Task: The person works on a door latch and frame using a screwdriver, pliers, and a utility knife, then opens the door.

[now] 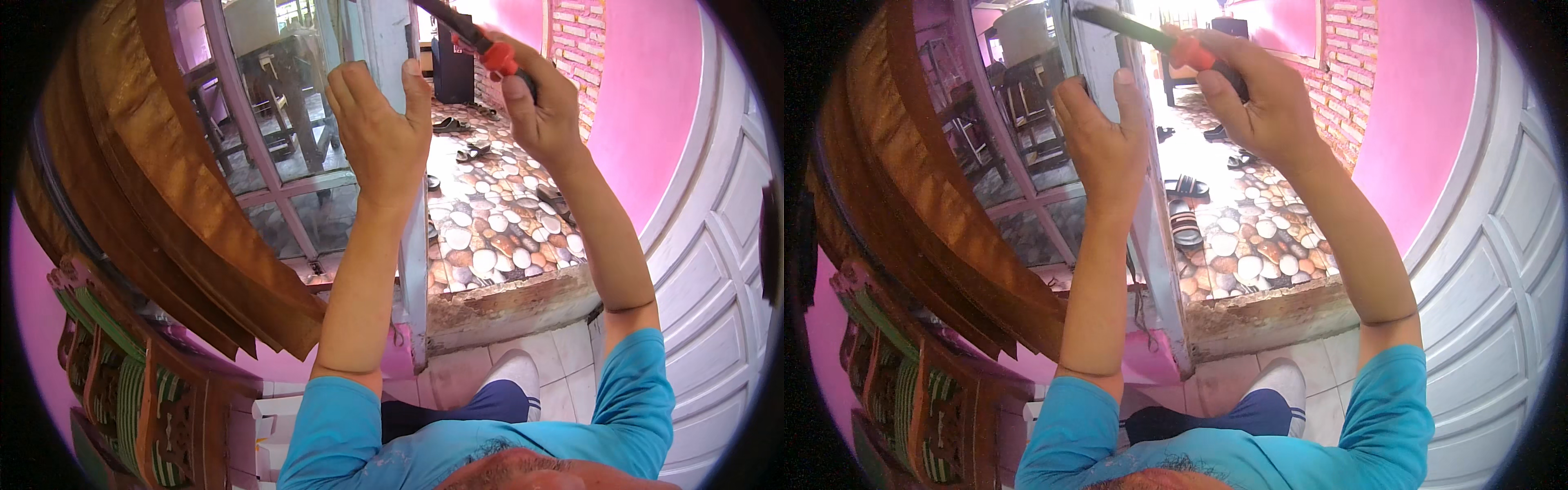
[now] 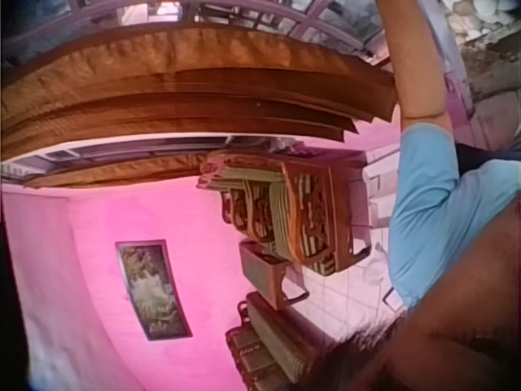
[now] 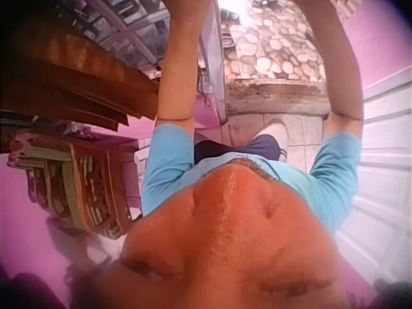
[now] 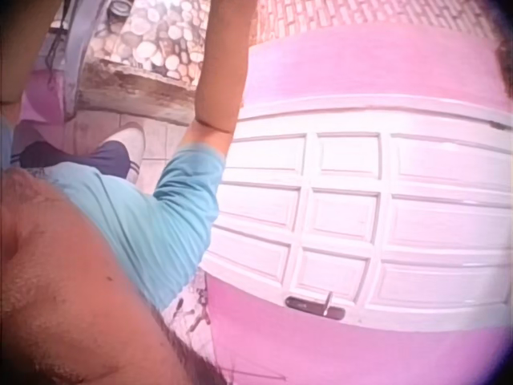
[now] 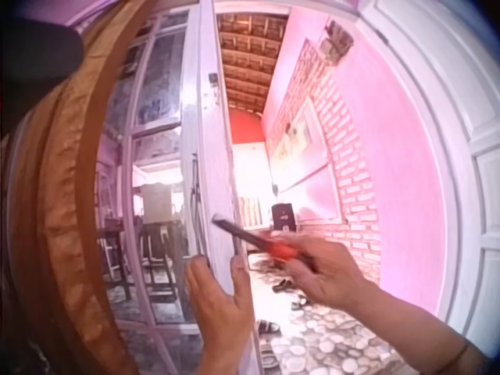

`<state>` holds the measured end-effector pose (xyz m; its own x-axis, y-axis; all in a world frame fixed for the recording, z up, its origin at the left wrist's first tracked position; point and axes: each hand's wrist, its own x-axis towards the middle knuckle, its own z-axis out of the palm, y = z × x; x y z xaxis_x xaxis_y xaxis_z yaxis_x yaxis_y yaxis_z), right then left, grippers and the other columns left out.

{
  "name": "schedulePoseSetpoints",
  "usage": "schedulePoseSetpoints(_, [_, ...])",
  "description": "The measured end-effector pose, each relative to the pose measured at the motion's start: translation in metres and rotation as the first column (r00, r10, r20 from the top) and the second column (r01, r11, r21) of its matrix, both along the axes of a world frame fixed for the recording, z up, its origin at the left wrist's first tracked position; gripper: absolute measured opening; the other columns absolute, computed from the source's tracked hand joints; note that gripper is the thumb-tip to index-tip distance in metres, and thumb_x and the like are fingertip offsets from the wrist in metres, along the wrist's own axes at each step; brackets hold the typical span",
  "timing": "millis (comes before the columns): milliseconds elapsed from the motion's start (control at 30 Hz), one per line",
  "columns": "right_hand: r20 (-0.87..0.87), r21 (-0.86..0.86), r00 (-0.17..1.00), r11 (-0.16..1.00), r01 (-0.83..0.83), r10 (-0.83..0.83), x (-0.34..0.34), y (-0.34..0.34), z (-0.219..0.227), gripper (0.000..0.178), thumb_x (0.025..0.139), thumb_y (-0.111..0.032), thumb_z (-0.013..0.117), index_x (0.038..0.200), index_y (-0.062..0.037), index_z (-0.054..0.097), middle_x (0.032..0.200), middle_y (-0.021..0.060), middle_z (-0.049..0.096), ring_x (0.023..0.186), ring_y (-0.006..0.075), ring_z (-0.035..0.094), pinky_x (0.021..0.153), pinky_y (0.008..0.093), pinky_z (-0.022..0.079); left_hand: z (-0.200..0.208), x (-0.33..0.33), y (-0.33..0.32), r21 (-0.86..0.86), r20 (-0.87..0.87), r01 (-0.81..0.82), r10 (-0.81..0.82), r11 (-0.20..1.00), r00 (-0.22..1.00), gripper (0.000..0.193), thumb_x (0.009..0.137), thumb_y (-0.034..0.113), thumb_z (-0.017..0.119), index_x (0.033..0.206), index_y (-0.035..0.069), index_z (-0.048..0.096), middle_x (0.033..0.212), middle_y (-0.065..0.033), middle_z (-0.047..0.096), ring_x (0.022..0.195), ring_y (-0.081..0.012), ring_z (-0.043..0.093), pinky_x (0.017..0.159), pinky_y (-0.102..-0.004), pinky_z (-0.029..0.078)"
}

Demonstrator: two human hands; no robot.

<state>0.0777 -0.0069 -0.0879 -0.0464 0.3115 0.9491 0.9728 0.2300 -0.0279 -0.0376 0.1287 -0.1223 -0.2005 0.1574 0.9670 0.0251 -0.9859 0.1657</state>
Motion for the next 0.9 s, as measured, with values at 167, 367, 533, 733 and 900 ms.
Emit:
schedulePoseSetpoints(167, [0.024, -0.057, 0.999, 0.998, 0.04, -0.039, -0.006, -0.007, 0.0, 0.034, 0.101, -0.034, 0.056, 0.123, -0.0105, 0.068, 0.07, 0.0057, 0.061, 0.062, 0.0133, 0.056, 0.058, 0.031, 0.043, 0.0, -0.003, 0.001, -0.008, -0.016, -0.011, 0.011, 1.0, 1.0, 0.039, 0.097, 0.03, 0.062, 0.101, -0.005, 0.046, 0.099, -0.0235, 0.047, 0.095, -0.0422, 0.048, 0.084, -0.0529, 0.041])
schedulePoseSetpoints(367, [-0.108, -0.041, 0.994, 0.999, 0.019, -0.024, -0.014, -0.02, -0.014, 0.038, 0.101, -0.036, 0.057, 0.124, -0.0084, 0.067, 0.071, 0.0073, 0.059, 0.062, 0.0163, 0.055, 0.059, 0.0314, 0.044, -0.003, -0.002, 0.0, -0.006, 0.027, -0.01, 0.01, 1.0, 1.0, 0.053, 0.093, 0.04, 0.068, 0.108, -0.007, 0.047, 0.103, -0.0226, 0.049, 0.097, -0.041, 0.051, 0.085, -0.0503, 0.043])
schedulePoseSetpoints(533, [-0.03, -0.042, 0.994, 0.994, 0.101, -0.102, -0.008, -0.016, -0.021, 0.038, 0.099, -0.035, 0.058, 0.124, -0.0072, 0.066, 0.078, 0.0125, 0.065, 0.067, 0.0252, 0.06, 0.063, 0.0366, 0.048, -0.003, -0.002, -0.003, -0.101, -0.004, -0.002, 0.001, 0.995, 1.0, 0.066, 0.087, 0.048, 0.073, 0.112, -0.008, 0.049, 0.107, -0.0236, 0.051, 0.1, -0.0409, 0.053, 0.088, -0.0494, 0.045])
schedulePoseSetpoints(733, [-0.067, -0.003, 0.998, 1.0, 0.018, -0.018, -0.02, -0.013, -0.013, 0.037, 0.1, -0.036, 0.057, 0.122, -0.0091, 0.068, 0.074, 0.0109, 0.064, 0.063, 0.0259, 0.059, 0.062, 0.0357, 0.048, 0.0, -0.003, -0.001, -0.129, -0.058, -0.087, 0.08, 0.988, 0.995, 0.067, 0.085, 0.046, 0.074, 0.117, -0.009, 0.052, 0.107, -0.0226, 0.053, 0.101, -0.0409, 0.056, 0.084, -0.0491, 0.048])
schedulePoseSetpoints(900, [0.004, -0.067, 0.994, 0.992, 0.106, -0.106, -0.009, -0.004, -0.009, 0.036, 0.101, -0.036, 0.055, 0.122, -0.0104, 0.069, 0.07, 0.0087, 0.061, 0.06, 0.0204, 0.057, 0.06, 0.0336, 0.047, 0.0, -0.002, -0.003, -0.103, -0.083, -0.115, 0.107, 0.988, 0.991, 0.058, 0.085, 0.038, 0.073, 0.113, -0.01, 0.054, 0.103, -0.0217, 0.053, 0.097, -0.0398, 0.057, 0.082, -0.0475, 0.049])
